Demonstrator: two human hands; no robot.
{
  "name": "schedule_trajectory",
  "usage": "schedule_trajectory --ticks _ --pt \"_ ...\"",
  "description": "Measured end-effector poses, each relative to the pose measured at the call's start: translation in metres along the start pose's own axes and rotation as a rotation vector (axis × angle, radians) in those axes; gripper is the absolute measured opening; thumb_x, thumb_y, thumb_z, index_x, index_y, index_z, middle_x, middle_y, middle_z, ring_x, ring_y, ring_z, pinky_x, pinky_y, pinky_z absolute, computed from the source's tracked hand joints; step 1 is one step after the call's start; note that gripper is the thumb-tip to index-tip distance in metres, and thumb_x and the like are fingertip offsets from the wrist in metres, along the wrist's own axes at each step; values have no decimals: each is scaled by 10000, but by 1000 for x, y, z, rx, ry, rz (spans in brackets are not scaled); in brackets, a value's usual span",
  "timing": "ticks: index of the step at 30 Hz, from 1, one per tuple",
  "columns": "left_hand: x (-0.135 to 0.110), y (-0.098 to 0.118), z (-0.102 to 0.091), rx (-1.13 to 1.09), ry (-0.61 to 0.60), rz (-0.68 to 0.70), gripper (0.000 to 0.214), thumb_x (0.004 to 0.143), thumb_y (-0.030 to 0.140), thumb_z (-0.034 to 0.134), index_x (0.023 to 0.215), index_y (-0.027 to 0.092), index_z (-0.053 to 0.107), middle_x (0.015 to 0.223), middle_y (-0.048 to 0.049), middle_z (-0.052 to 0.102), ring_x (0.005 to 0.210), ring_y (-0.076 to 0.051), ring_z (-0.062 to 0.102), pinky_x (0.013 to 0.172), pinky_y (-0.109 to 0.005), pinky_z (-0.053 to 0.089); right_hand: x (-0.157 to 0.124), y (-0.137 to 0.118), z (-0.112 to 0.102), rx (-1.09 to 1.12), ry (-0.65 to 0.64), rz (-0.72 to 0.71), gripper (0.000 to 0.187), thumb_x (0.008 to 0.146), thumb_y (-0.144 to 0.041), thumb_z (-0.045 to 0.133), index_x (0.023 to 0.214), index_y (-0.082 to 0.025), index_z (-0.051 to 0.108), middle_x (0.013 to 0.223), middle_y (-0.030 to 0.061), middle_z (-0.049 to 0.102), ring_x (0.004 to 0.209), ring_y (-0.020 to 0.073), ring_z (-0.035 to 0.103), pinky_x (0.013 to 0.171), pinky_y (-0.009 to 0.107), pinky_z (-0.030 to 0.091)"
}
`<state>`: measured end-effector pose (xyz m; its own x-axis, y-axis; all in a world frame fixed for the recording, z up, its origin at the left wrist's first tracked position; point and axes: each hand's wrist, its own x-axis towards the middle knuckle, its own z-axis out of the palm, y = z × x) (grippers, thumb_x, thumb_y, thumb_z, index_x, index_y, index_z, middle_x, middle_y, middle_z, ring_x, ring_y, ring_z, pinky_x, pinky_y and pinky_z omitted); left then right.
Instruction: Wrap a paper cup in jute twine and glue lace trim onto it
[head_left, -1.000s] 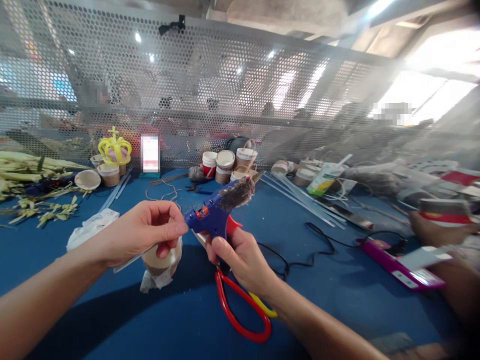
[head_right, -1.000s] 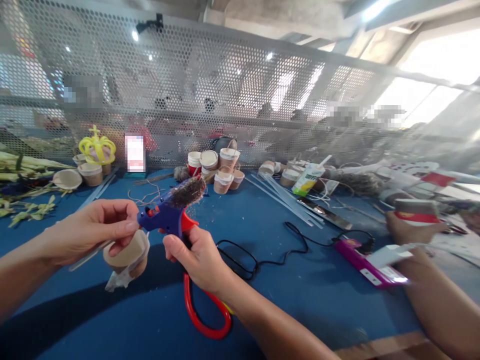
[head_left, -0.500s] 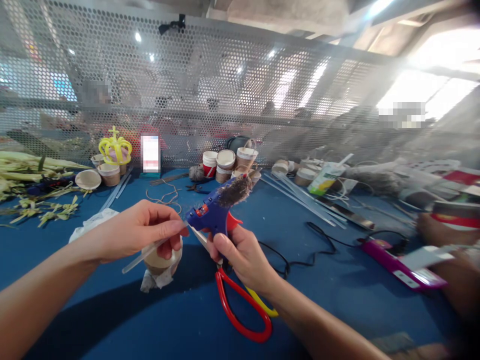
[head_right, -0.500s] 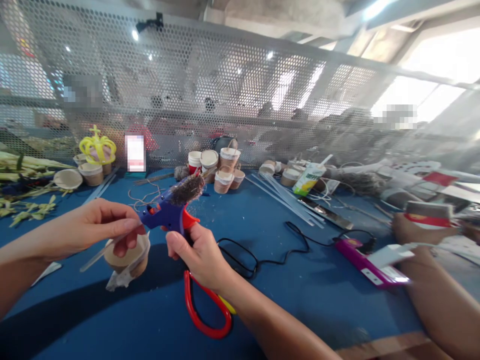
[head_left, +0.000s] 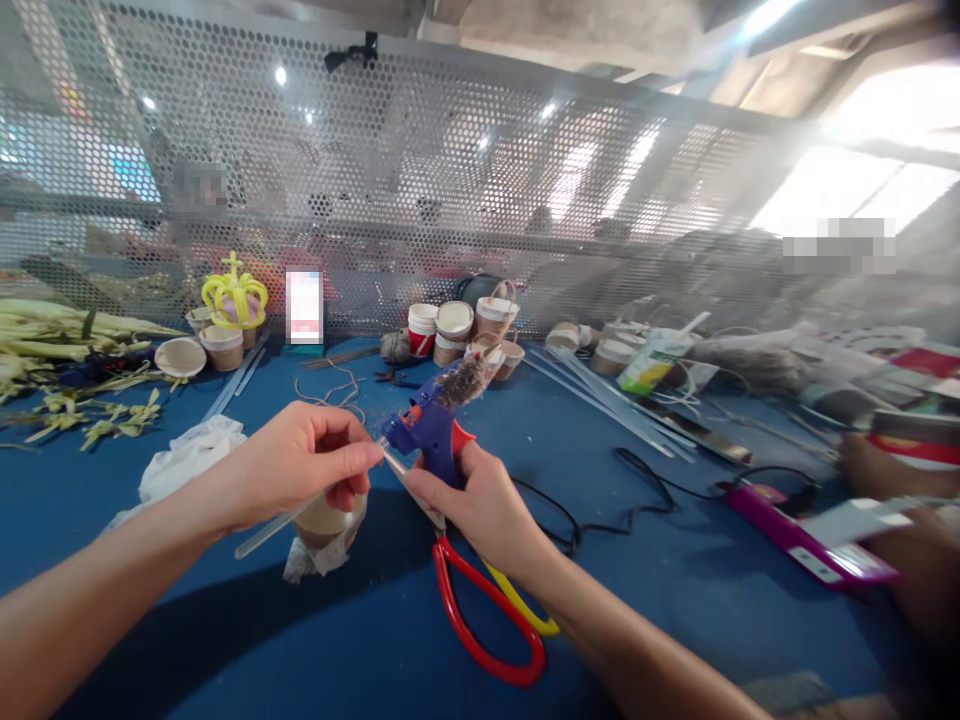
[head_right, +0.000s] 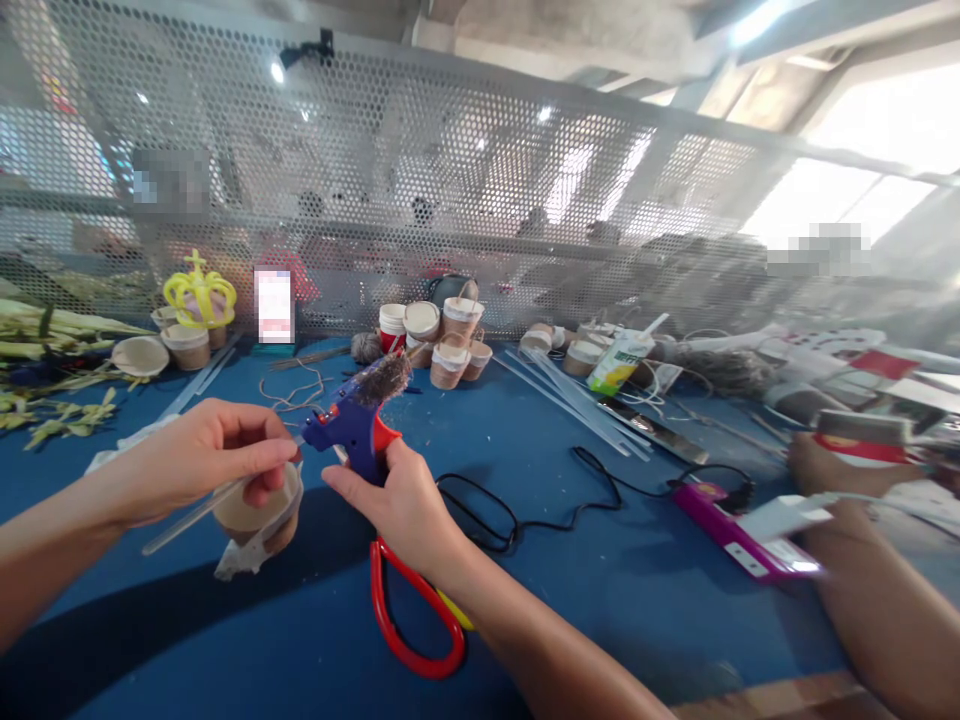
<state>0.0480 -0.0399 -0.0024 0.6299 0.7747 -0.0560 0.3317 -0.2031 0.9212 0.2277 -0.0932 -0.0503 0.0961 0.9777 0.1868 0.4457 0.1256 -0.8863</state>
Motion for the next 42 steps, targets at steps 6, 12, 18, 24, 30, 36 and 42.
schedule_trajectory --ticks 6,12,18,24,30,36,42 --pt "3 -4 -1 305 -73 94 358 837 429 418 850 162 655 724 -23 680 660 -159 613 583 -228 465 6 -5 -2 -62 235 32 260 656 -293 620 875 -173 547 825 39 651 759 190 587 698 300 439" --pt "4 -2 -16 437 112 230 329 830 387 437 962 162 638 948 -53 685 861 -199 616 756 -287 464 12 -6 -20 162 60 122 171 689 -323 612 661 -177 527 448 -55 472 446 97 409 459 236 325" --pt "7 2 -13 500 71 251 305 776 413 531 890 151 637 864 -47 682 758 -182 603 669 -274 456 11 7 -20 716 -284 94 245 696 -333 678 770 -104 629 423 -65 452 391 56 377 408 201 257" --pt "20 1 22 247 -119 270 314 839 371 429 987 159 609 993 -60 680 901 -193 615 763 -287 465 11 6 -14 973 -434 121 393 689 -545 594 674 -155 641 360 -85 360 340 60 363 395 192 255" --pt "14 6 46 278 -93 231 300 798 353 511 1025 164 563 997 -63 656 883 -208 620 762 -316 484 17 6 -18 949 -318 186 491 706 -606 501 593 -144 623 337 -41 418 360 84 423 411 198 327" --pt "6 5 59 711 260 290 297 797 341 521 1026 151 516 1020 -94 565 869 -260 610 673 -363 513 16 7 -11 797 -19 155 242 676 -410 651 625 -173 632 375 -62 451 450 92 471 481 194 387" --pt "20 8 66 715 176 296 293 805 338 504 1026 156 569 1080 -88 562 842 -258 621 727 -394 509 15 7 -3 721 -15 190 170 636 -316 653 725 -171 671 557 -36 617 537 112 552 551 217 435"
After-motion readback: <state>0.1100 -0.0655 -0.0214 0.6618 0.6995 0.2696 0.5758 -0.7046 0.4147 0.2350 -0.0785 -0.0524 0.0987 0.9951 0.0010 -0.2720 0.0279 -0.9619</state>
